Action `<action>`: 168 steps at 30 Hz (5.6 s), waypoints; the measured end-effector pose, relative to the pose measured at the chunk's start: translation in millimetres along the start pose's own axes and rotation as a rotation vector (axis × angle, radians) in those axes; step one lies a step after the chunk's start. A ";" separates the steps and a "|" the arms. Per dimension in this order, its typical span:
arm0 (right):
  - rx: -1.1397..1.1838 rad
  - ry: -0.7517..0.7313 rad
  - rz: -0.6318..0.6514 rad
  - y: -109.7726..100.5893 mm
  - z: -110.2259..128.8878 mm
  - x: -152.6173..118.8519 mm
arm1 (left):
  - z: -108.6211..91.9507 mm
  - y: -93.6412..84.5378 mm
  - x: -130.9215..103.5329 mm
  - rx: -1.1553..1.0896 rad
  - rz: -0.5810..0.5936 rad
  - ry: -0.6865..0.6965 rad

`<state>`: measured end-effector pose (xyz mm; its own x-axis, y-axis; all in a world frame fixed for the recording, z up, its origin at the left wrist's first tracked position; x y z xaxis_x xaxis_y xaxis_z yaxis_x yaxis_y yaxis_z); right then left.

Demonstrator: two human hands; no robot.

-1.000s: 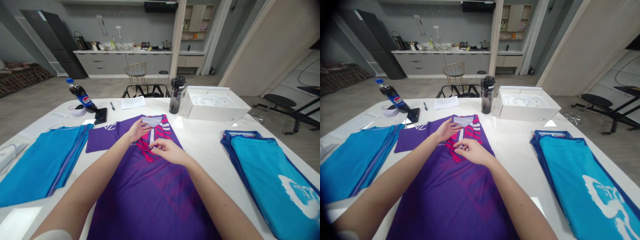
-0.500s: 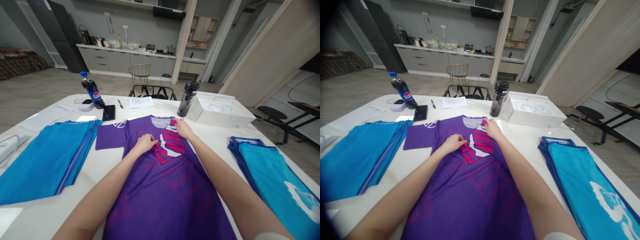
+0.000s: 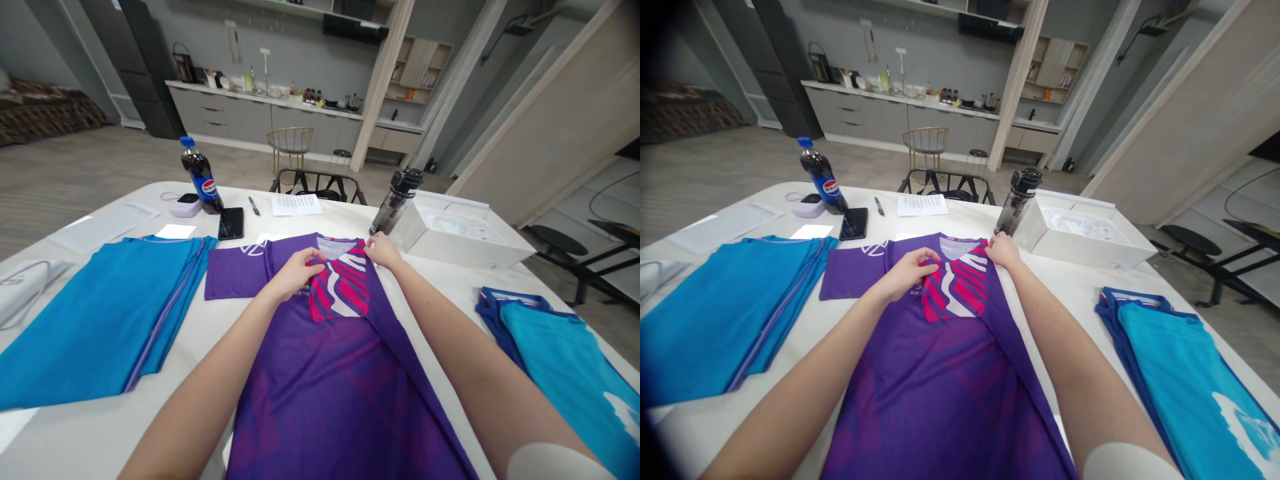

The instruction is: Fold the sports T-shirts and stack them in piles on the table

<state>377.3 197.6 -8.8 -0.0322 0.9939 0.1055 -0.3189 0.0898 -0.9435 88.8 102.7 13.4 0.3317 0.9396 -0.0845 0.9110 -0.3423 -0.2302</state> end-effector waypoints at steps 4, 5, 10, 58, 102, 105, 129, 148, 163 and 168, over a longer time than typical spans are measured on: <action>0.055 -0.035 -0.047 -4.8 7.0 9.2 | -4.4 -25.4 2.2 -0.003 -0.092 0.011; 0.076 -0.071 -0.025 -3.1 12.1 11.4 | -3.9 -29.8 3.0 0.009 -0.112 0.014; 0.030 -0.098 0.137 10.9 31.1 18.5 | 1.4 -35.5 4.6 0.119 -0.141 0.017; 0.446 -0.283 -0.041 5.1 52.2 -259.3 | 37.9 36.4 -10.4 1.385 -0.196 0.274; 0.117 -0.252 -0.011 -21.6 141.3 -532.6 | 8.3 158.6 -301.1 1.427 0.257 1.061; 0.121 -0.214 -0.021 -23.0 133.7 -545.5 | 5.1 162.9 -323.8 1.353 0.315 1.091; 0.295 -0.223 -0.004 -33.0 83.4 -564.7 | 6.4 156.8 -377.6 1.068 0.286 0.796; 0.348 -0.316 0.071 -17.3 83.3 -367.0 | 16.2 117.6 -241.9 1.272 0.090 0.612; 0.090 -0.195 0.032 37.4 47.9 -176.7 | 53.0 -93.5 -23.1 1.375 -0.422 -0.058; 0.081 -0.193 0.008 40.0 47.5 -177.0 | 75.3 -139.2 -25.3 1.479 -0.538 -0.208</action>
<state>325.3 22.3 -50.3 -0.2136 0.9630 0.1642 -0.3929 0.0692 -0.9170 -64.8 126.5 -25.5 -0.0877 0.9720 0.2178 -0.1674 0.2011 -0.9652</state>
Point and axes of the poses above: each hand's wrist, its own x-axis towards the middle knuckle, its own y-axis out of the palm, z = x × y, the point moved 5 cm from there along x, towards the middle knuckle, and after that the axes turned 11 degrees about x, right-handed, at the moved point
